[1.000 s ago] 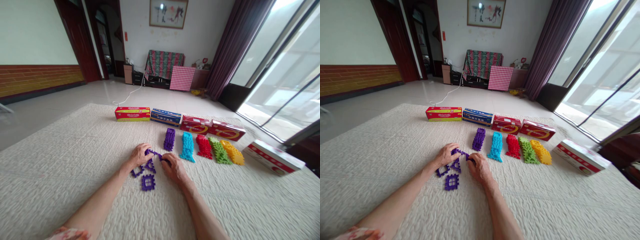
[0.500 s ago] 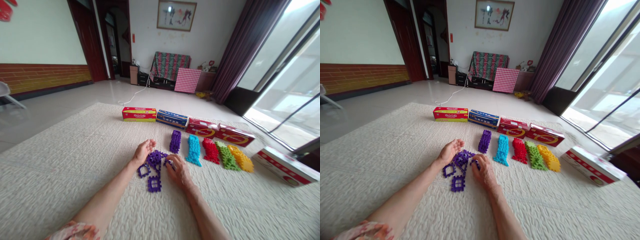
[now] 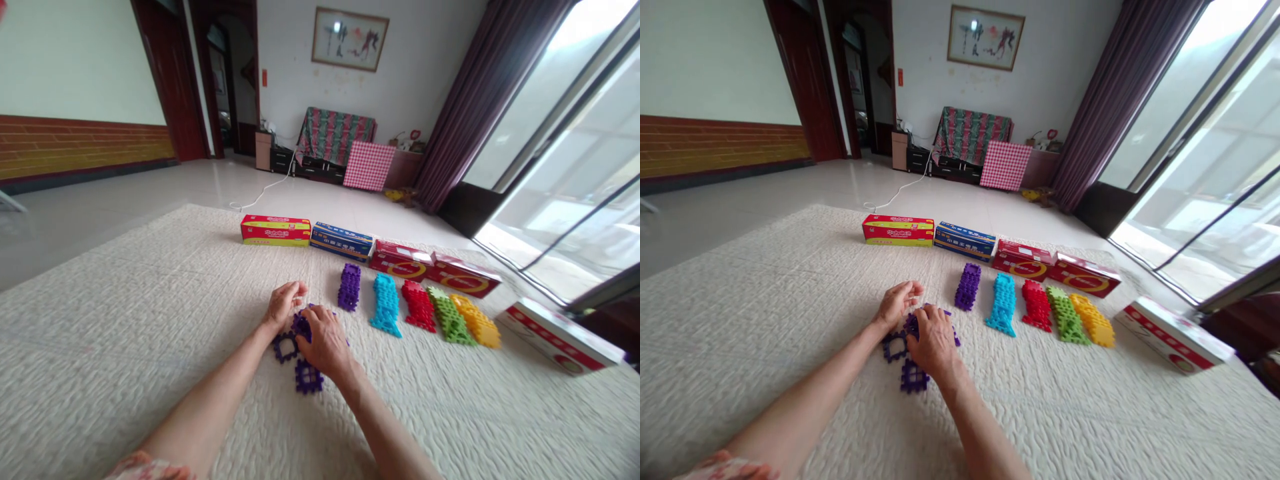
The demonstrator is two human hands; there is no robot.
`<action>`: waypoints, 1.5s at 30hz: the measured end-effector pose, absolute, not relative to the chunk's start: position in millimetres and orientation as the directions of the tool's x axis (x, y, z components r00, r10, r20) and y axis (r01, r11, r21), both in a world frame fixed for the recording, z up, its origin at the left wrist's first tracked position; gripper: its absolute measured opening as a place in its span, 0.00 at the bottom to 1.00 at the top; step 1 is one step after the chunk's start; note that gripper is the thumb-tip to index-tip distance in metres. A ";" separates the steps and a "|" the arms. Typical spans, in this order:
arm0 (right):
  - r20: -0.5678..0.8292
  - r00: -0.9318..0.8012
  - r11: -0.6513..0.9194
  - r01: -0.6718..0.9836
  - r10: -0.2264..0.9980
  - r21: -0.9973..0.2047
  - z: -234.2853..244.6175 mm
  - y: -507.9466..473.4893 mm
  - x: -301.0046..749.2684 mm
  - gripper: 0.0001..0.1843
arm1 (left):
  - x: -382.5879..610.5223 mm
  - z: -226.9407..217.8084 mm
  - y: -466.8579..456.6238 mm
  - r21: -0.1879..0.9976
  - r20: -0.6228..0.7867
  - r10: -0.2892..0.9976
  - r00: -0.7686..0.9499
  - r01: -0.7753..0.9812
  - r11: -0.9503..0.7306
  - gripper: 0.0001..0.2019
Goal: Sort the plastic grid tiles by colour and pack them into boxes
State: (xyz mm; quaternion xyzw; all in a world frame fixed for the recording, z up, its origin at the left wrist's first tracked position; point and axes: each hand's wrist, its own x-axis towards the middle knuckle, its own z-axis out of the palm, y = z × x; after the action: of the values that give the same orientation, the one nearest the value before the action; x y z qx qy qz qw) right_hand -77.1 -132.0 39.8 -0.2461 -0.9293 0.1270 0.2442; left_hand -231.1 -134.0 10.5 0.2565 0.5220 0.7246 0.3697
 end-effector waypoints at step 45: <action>0.470 -0.794 0.899 0.209 0.385 -0.384 24.8 -99.7 -54.8 0.21 | -225.4 17.6 -135.7 0.952 0.011 0.793 -0.609 -0.237 -0.195 0.16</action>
State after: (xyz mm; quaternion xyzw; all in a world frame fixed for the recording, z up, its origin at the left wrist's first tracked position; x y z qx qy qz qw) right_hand -54.8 -99.7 24.8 -0.1591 -0.9339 0.1580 0.2784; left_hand -225.4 -135.7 17.6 0.2641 0.5262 0.7264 0.3546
